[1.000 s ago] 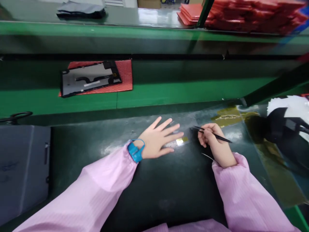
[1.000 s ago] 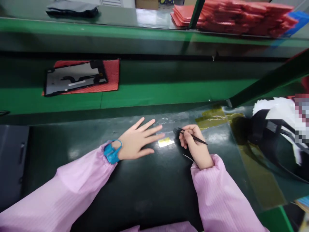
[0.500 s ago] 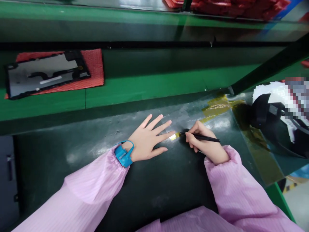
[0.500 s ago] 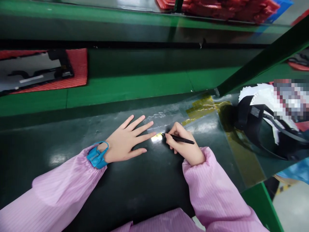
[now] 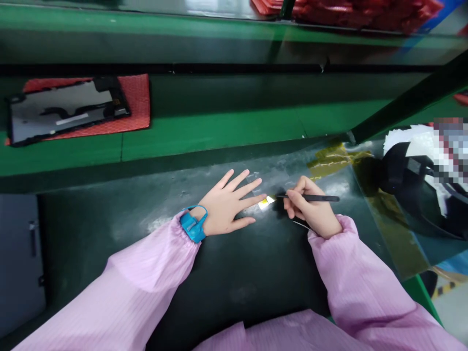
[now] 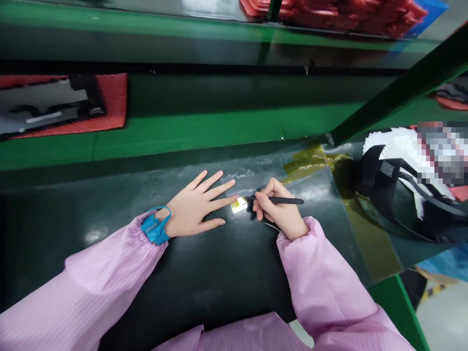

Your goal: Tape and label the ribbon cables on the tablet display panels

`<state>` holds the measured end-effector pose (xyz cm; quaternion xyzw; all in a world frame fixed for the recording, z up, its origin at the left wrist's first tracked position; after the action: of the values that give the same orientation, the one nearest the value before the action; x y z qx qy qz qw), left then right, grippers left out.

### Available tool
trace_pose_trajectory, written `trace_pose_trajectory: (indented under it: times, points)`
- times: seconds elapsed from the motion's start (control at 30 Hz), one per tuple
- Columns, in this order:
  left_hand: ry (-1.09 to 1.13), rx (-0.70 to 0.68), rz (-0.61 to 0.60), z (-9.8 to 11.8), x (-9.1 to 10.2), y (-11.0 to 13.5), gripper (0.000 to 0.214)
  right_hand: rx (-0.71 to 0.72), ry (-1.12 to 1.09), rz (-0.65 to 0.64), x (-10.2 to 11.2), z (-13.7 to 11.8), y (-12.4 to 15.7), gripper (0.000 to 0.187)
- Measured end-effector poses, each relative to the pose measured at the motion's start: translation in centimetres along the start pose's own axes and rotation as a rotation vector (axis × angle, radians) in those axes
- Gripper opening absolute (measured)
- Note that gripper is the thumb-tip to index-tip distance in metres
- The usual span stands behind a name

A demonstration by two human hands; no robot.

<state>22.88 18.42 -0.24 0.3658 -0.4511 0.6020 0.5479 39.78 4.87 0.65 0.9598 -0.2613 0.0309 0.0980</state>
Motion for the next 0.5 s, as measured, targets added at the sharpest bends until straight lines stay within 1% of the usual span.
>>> trace_pose_trajectory:
  times: [0.07, 0.13, 0.23, 0.33, 0.37, 0.4, 0.43, 0.47, 0.5]
  points:
    - [0.043, 0.012, 0.020, 0.2, 0.0, 0.4, 0.060, 0.012, -0.089, -0.001, -0.1, -0.2, 0.0, 0.051]
    - [0.108, 0.034, 0.050, 0.6, 0.1, 1.4, 0.058, 0.012, -0.136, 0.011, -0.2, -0.2, 0.0, 0.052]
    - [0.248, 0.089, 0.112, 2.0, 0.4, 4.7, 0.051, 0.002, -0.143, 0.041, 0.0, -0.2, 0.3, 0.053]
    - [0.465, 0.178, 0.178, 3.6, 1.2, 9.7, 0.043, -0.019, -0.135, 0.070, 0.7, 0.0, 1.0, 0.049]
    - [0.547, 0.222, 0.198, 4.0, 1.5, 11.6, 0.040, -0.023, -0.120, 0.085, 1.2, 0.3, 1.1, 0.046]
    - [0.632, 0.280, 0.219, 4.4, 1.8, 13.7, 0.038, -0.036, -0.088, 0.075, 1.6, 0.7, 1.2, 0.044]
    - [0.727, 0.365, 0.263, 4.7, 2.2, 15.9, 0.035, -0.021, -0.053, 0.078, 2.1, 1.1, 1.1, 0.043]
    - [0.821, 0.470, 0.332, 4.8, 2.5, 18.3, 0.031, 0.028, -0.004, 0.081, 2.7, 1.5, 1.0, 0.042]
    - [0.902, 0.586, 0.423, 5.0, 2.8, 20.8, 0.029, 0.105, 0.074, 0.068, 3.1, 1.7, 0.8, 0.042]
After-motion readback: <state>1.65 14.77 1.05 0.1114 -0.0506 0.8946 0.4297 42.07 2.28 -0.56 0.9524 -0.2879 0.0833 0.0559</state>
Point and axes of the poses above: each hand's wrist, its own y-axis away from the middle knuckle, its own x-axis out of the back of the hand, z = x × y, the point moved 5 cm from there along -y, towards the middle knuckle, and after that the axes turned 2 degrees about z, right-handed, at the moved point
